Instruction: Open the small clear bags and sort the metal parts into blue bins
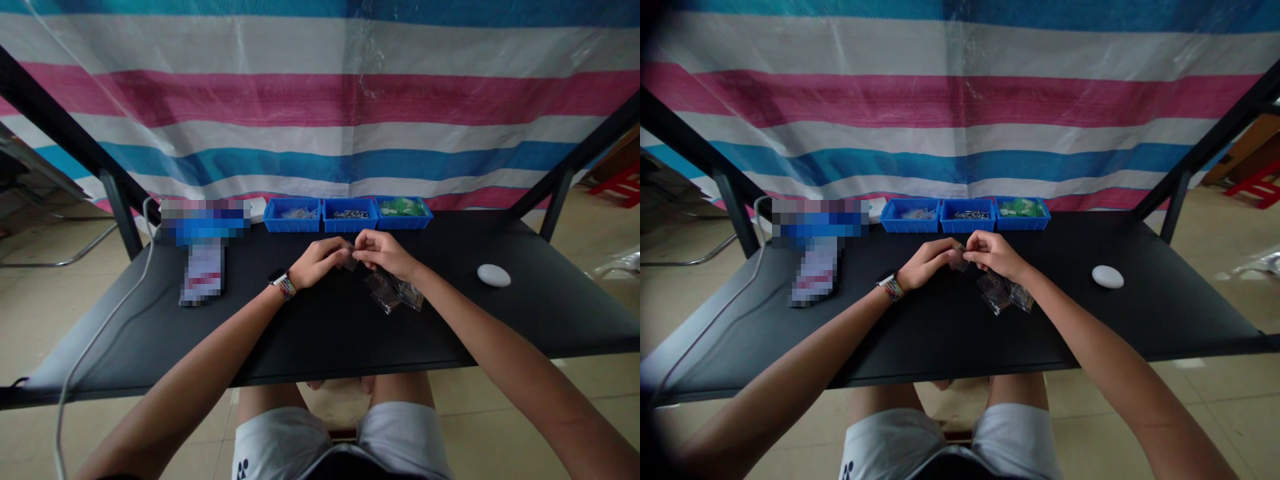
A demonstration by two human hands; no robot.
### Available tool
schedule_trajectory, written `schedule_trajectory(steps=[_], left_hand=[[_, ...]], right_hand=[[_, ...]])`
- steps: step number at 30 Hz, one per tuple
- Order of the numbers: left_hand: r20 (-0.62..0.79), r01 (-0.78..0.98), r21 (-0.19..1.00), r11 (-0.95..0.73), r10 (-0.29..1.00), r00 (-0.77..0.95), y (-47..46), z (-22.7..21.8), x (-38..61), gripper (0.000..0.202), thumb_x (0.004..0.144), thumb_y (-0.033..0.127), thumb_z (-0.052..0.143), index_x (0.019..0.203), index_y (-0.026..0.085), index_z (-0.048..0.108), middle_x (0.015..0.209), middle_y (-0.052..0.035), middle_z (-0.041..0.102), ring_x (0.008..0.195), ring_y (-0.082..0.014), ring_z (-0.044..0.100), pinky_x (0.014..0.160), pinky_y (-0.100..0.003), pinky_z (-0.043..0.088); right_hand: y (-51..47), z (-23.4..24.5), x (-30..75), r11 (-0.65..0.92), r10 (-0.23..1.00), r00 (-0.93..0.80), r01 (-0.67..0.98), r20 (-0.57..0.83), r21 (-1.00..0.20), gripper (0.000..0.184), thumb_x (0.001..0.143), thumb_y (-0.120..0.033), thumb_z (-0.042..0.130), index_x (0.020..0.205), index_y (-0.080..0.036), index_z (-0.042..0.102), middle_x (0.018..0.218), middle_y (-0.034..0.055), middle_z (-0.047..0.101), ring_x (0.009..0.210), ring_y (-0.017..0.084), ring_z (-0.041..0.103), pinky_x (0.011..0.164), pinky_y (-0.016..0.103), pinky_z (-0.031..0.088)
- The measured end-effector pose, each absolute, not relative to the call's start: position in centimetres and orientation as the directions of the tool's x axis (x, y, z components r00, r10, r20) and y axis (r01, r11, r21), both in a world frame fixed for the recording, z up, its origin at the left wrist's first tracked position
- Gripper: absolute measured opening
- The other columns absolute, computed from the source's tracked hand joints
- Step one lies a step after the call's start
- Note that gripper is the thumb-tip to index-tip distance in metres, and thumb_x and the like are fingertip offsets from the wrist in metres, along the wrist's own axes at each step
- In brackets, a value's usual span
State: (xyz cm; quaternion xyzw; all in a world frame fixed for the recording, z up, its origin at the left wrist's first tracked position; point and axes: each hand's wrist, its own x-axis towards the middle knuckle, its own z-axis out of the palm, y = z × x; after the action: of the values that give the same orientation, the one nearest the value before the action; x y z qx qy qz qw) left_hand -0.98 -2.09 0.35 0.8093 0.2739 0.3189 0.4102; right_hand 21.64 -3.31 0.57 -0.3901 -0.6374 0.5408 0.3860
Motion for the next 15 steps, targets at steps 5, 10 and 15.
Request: schedule_trajectory(steps=[5, 10, 15], left_hand=[[0.257, 0.246, 0.848, -0.469, 0.771, 0.583, -2.3, 0.1, -0.8, 0.017, 0.091, 0.033, 0.067, 0.094, 0.017, 0.066, 0.075, -0.0002, 0.067, 0.065, -0.0143, 0.061, 0.062, -0.025, 0.049], [0.264, 0.252, 0.846, -0.470, 0.781, 0.566, -2.1, -0.3, -0.8, 0.008, 0.086, 0.024, 0.063, 0.086, 0.016, 0.064, 0.073, 0.0005, 0.066, 0.064, -0.0129, 0.059, 0.061, -0.024, 0.047], [0.264, 0.260, 0.849, -0.459, 0.796, 0.544, -2.2, -0.2, -0.7, 0.019, 0.089, 0.034, 0.069, 0.084, 0.016, 0.064, 0.070, 0.0012, 0.063, 0.062, -0.0118, 0.055, 0.059, -0.023, 0.043]], right_hand=[[-3.7, -0.9, 19.8, 0.089, 0.964, -0.251, -0.019, 0.091, -0.996, 0.042, 0.073, -0.046, 0.089, 0.083, -0.022, 0.056, 0.066, -0.0059, 0.058, 0.053, 0.012, 0.058, 0.048, 0.025, 0.048], [-3.6, -1.4, 19.8, 0.103, 0.959, -0.267, 0.000, 0.099, -0.995, 0.038, 0.075, -0.046, 0.086, 0.086, -0.021, 0.059, 0.069, -0.0046, 0.061, 0.054, 0.012, 0.059, 0.048, 0.025, 0.049], [-3.5, -1.7, 19.9, 0.124, 0.951, -0.288, 0.013, 0.115, -0.992, 0.034, 0.079, -0.046, 0.083, 0.085, -0.020, 0.062, 0.066, -0.0037, 0.061, 0.053, 0.012, 0.058, 0.049, 0.025, 0.048]])
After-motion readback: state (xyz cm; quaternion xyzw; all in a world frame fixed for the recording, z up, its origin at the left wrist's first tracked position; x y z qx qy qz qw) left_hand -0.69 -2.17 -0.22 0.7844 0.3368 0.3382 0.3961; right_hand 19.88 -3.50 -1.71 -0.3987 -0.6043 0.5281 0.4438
